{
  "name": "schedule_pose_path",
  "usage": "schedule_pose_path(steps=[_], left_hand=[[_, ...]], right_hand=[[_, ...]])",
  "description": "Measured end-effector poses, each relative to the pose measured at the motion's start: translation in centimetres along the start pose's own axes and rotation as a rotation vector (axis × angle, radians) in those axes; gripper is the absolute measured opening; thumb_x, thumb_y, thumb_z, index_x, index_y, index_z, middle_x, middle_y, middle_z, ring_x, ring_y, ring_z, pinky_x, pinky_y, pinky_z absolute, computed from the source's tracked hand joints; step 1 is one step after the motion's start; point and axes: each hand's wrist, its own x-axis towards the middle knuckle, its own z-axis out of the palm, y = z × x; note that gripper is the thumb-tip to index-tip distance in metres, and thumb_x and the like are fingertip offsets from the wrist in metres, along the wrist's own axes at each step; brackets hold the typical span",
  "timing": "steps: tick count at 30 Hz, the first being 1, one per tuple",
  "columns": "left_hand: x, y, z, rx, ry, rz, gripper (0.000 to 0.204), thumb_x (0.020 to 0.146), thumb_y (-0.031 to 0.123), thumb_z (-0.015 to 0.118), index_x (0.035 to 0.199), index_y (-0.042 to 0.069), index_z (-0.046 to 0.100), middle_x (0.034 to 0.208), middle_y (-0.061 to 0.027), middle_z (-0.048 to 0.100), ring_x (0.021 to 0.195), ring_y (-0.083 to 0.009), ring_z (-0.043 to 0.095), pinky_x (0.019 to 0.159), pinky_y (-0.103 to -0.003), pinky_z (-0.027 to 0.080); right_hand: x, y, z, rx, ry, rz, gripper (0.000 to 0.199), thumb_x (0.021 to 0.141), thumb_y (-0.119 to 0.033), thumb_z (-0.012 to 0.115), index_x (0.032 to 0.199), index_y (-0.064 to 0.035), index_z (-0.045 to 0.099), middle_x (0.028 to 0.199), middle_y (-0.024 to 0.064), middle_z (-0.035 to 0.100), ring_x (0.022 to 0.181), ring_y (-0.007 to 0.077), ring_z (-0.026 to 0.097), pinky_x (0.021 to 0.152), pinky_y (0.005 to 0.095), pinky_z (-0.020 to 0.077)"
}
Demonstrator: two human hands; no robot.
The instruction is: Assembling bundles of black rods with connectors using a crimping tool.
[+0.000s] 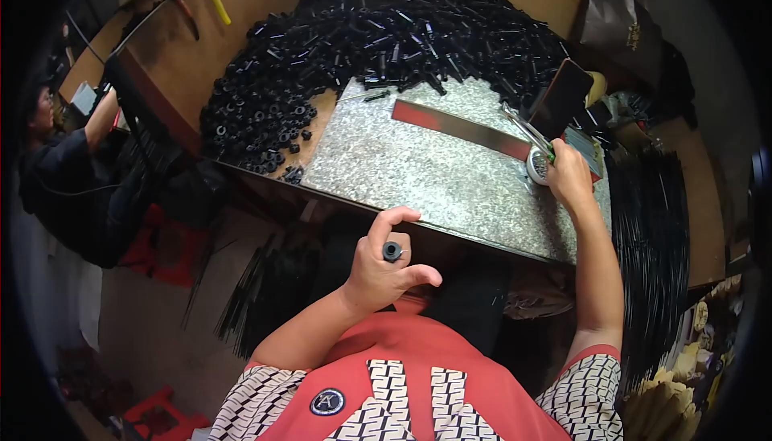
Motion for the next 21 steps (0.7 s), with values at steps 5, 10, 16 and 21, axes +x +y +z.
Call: schedule_pose_path(steps=[5,10,16,21], left_hand=[[0.1,-0.3,0.5,0.011,0.01,0.034,0.081,0.063,0.041,0.084,0.12,0.001,0.042,0.052,0.0065,0.034,0.049,-0.0016,0.029,0.048,-0.017,0.025],[0.5,0.0,1.0,0.086,-0.012,0.03,0.082,0.063,0.039,0.086,0.122,0.003,0.041,0.052,0.0038,0.032,0.049,-0.0042,0.029,0.048,-0.02,0.029],[1.1,0.0,1.4,0.062,-0.017,0.032,0.084,0.064,0.038,0.086,0.124,0.005,0.039,0.055,0.0011,0.045,0.051,-0.0067,0.043,0.051,-0.022,0.038],[0.7,0.1,1.0,0.024,-0.06,0.037,0.082,0.067,0.037,0.085,0.125,0.005,0.037,0.056,-0.002,0.05,0.051,-0.0082,0.047,0.05,-0.023,0.039]], right_hand=[[-2.9,-5.5,-1.4,0.932,-0.124,0.187,0.015,0.092,-0.017,0.056,0.086,-0.0035,0.057,0.068,-0.0004,0.055,0.063,0.0063,0.053,0.057,0.0236,0.0415],[-8.0,-12.1,-1.3,1.745,-0.387,0.109,0.012,0.093,-0.016,0.056,0.09,-0.0049,0.055,0.089,0.008,0.057,0.07,0.0143,0.055,0.063,0.0256,0.0458],[-11.3,-15.4,0.2,1.82,-0.429,0.048,0.008,0.095,-0.009,0.054,0.096,-0.0006,0.053,0.097,0.0078,0.057,0.082,0.0129,0.056,0.074,0.0276,0.0477],[-11.9,-16.2,0.5,1.399,-0.266,-0.186,0.007,0.094,-0.005,0.053,0.096,0.0011,0.053,0.096,0.0105,0.055,0.079,0.0145,0.056,0.071,0.0287,0.0476]])
